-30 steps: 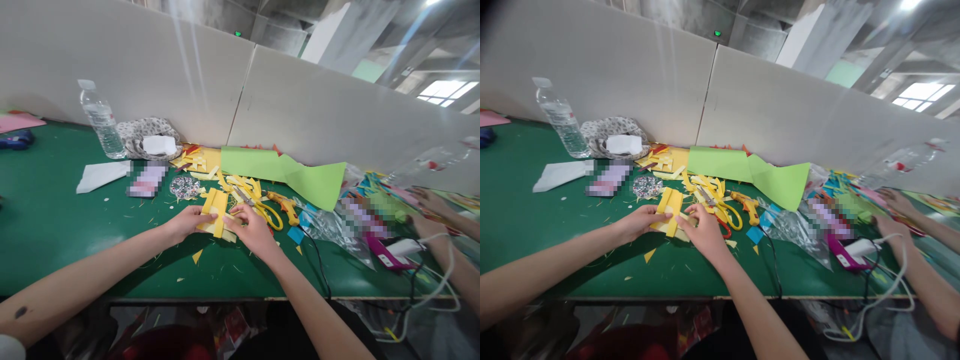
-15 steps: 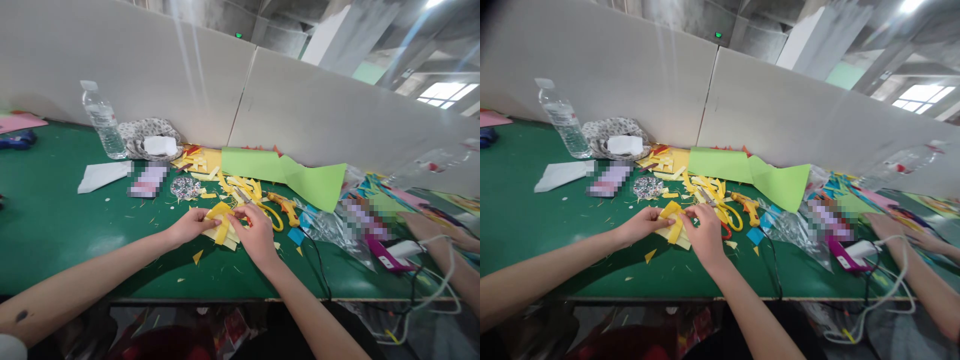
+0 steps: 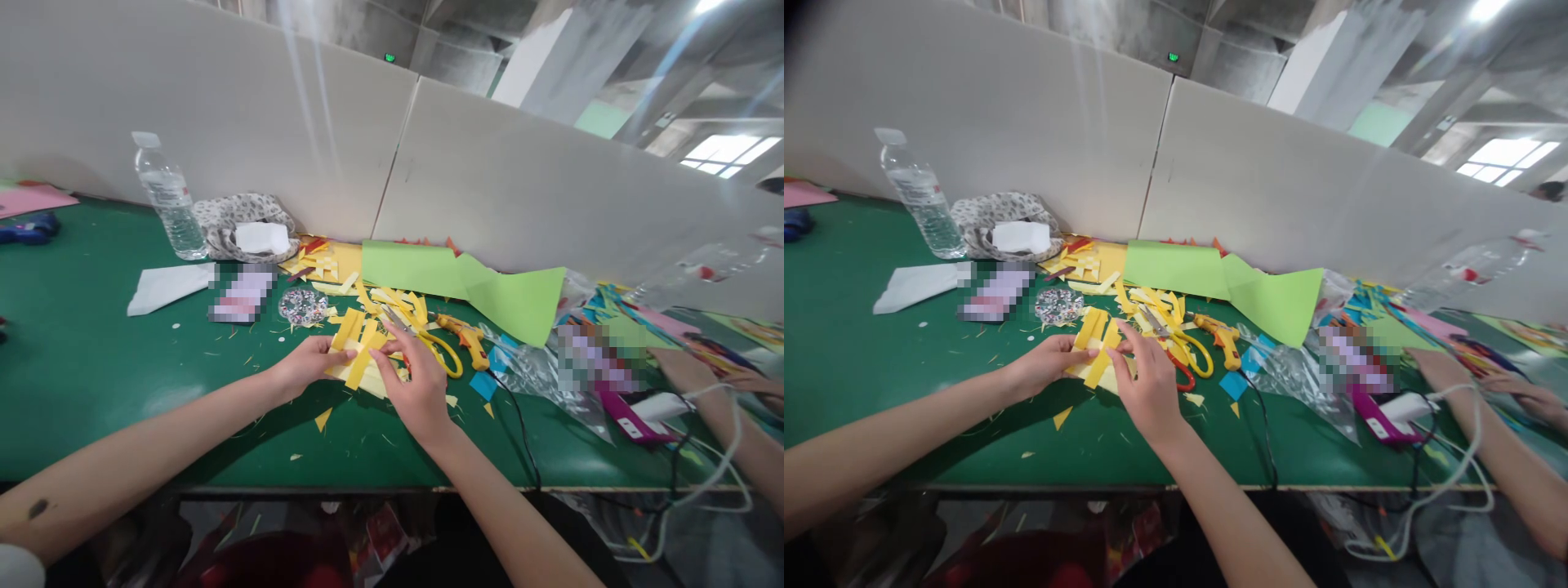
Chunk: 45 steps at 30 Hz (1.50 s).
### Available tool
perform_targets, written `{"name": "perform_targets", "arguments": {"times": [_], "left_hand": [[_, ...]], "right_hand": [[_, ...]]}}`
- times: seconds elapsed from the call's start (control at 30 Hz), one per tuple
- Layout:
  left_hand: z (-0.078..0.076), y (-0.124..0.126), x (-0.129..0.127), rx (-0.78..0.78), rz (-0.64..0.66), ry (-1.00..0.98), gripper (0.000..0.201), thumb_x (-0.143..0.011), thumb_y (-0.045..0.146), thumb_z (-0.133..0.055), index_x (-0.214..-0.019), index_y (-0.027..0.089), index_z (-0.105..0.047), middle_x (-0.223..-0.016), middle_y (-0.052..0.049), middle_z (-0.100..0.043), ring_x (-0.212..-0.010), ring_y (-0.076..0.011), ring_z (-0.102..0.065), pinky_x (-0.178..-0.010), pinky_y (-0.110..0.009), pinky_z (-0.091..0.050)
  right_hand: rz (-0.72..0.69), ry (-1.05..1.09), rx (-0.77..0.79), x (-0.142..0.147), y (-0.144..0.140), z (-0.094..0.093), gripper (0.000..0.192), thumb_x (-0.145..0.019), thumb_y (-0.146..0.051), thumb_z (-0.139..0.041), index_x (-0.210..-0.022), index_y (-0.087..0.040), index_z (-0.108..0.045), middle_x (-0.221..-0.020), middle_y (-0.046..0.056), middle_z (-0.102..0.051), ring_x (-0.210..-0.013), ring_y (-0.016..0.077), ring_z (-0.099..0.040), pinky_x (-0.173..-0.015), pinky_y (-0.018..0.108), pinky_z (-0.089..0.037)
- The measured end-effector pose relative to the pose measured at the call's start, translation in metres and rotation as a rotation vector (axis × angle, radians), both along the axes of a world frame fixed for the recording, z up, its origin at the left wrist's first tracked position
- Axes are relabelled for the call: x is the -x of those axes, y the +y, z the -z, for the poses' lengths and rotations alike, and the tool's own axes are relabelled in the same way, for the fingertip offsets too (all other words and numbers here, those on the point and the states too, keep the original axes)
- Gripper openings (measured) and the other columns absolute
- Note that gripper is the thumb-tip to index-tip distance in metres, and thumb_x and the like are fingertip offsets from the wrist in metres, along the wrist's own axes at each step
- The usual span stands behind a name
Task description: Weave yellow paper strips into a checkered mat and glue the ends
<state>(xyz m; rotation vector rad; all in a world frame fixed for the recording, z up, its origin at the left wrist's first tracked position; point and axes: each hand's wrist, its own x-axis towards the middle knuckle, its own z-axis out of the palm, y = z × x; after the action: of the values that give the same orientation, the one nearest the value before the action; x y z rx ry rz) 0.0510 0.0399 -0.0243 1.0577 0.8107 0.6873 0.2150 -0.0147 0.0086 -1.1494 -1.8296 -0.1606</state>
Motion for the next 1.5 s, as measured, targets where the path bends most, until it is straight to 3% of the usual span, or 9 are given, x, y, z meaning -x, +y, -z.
{"name": "perform_targets", "arguments": {"times": [0.1,0.17,0.23,0.33,0.43,0.53,0.8,1.1,1.5], "left_hand": [[0.000,0.003,0.000,0.028,-0.048,-0.041,0.023,-0.069,0.030,-0.069,-0.086,0.016,-0.066,-0.082,-0.004,-0.070,-0.070,-0.0126,-0.062,-0.064,-0.021,-0.048],[-0.001,0.004,0.000,0.052,-0.085,-0.070,0.022,-0.068,0.028,-0.070,-0.084,0.014,-0.066,-0.082,-0.005,-0.070,-0.070,-0.0126,-0.063,-0.066,-0.021,-0.049],[-0.002,0.004,0.000,0.060,-0.130,-0.081,0.023,-0.068,0.028,-0.070,-0.085,0.014,-0.066,-0.084,-0.006,-0.070,-0.073,-0.0139,-0.063,-0.069,-0.022,-0.050],[-0.004,0.004,0.000,0.038,-0.168,-0.071,0.026,-0.069,0.029,-0.069,-0.089,0.013,-0.065,-0.087,-0.007,-0.070,-0.078,-0.0163,-0.064,-0.070,-0.025,-0.051],[-0.005,0.003,0.000,0.044,-0.172,-0.061,0.028,-0.069,0.030,-0.069,-0.091,0.014,-0.064,-0.089,-0.008,-0.070,-0.084,-0.0184,-0.064,-0.073,-0.027,-0.051],[-0.006,0.003,0.000,0.053,-0.174,-0.059,0.028,-0.069,0.030,-0.069,-0.092,0.014,-0.064,-0.093,-0.009,-0.069,-0.087,-0.0191,-0.064,-0.077,-0.028,-0.051],[-0.005,0.003,0.000,0.049,-0.186,-0.059,0.030,-0.068,0.031,-0.070,-0.092,0.014,-0.063,-0.092,-0.009,-0.070,-0.084,-0.0196,-0.065,-0.076,-0.029,-0.051],[-0.003,0.004,0.000,0.060,-0.194,-0.059,0.029,-0.068,0.029,-0.070,-0.091,0.013,-0.064,-0.095,-0.009,-0.069,-0.083,-0.0172,-0.064,-0.069,-0.023,-0.052],[0.000,0.007,0.003,0.102,-0.171,-0.104,0.032,-0.070,0.028,-0.069,-0.096,0.012,-0.064,-0.097,-0.011,-0.068,-0.082,-0.0168,-0.065,-0.074,-0.024,-0.052]], "right_hand": [[-0.228,-0.034,0.011,0.002,-0.009,-0.005,0.024,-0.080,-0.017,-0.055,-0.104,-0.021,-0.056,-0.080,0.003,-0.065,-0.076,0.0147,-0.059,-0.073,0.029,-0.047],[-0.424,-0.076,0.125,0.004,-0.015,-0.008,0.011,-0.079,-0.023,-0.056,-0.089,-0.020,-0.060,-0.078,0.002,-0.066,-0.073,0.0142,-0.058,-0.070,0.028,-0.046],[-0.499,-0.092,0.274,0.005,-0.017,-0.010,0.018,-0.083,-0.030,-0.049,-0.075,-0.019,-0.060,-0.068,0.001,-0.064,-0.065,0.0131,-0.056,-0.064,0.027,-0.043],[-0.216,-0.061,0.393,0.001,-0.011,-0.010,0.039,-0.089,-0.035,-0.036,-0.058,-0.018,-0.053,-0.055,0.000,-0.055,-0.054,0.0118,-0.050,-0.056,0.025,-0.038],[0.172,-0.076,0.411,-0.007,0.000,-0.009,0.035,-0.086,-0.041,-0.041,-0.062,-0.019,-0.053,-0.060,0.000,-0.056,-0.055,0.0123,-0.048,-0.054,0.025,-0.035],[0.304,-0.154,0.457,-0.014,0.007,-0.008,0.033,-0.083,-0.046,-0.044,-0.066,-0.020,-0.056,-0.066,0.001,-0.059,-0.062,0.0144,-0.052,-0.055,0.025,-0.035],[0.321,-0.257,0.283,-0.009,0.004,-0.003,0.025,-0.079,-0.038,-0.054,-0.061,-0.020,-0.056,-0.062,-0.001,-0.061,-0.066,0.0148,-0.054,-0.059,0.025,-0.036],[0.204,-0.525,0.048,-0.005,-0.001,0.004,0.030,-0.086,-0.025,-0.044,-0.059,-0.018,-0.056,-0.056,0.003,-0.058,-0.059,0.0159,-0.052,-0.054,0.028,-0.031],[0.156,-0.541,0.069,-0.008,0.001,0.005,0.025,-0.087,-0.021,-0.043,-0.070,-0.016,-0.059,-0.065,0.006,-0.061,-0.068,0.0176,-0.055,-0.062,0.029,-0.038]]}}
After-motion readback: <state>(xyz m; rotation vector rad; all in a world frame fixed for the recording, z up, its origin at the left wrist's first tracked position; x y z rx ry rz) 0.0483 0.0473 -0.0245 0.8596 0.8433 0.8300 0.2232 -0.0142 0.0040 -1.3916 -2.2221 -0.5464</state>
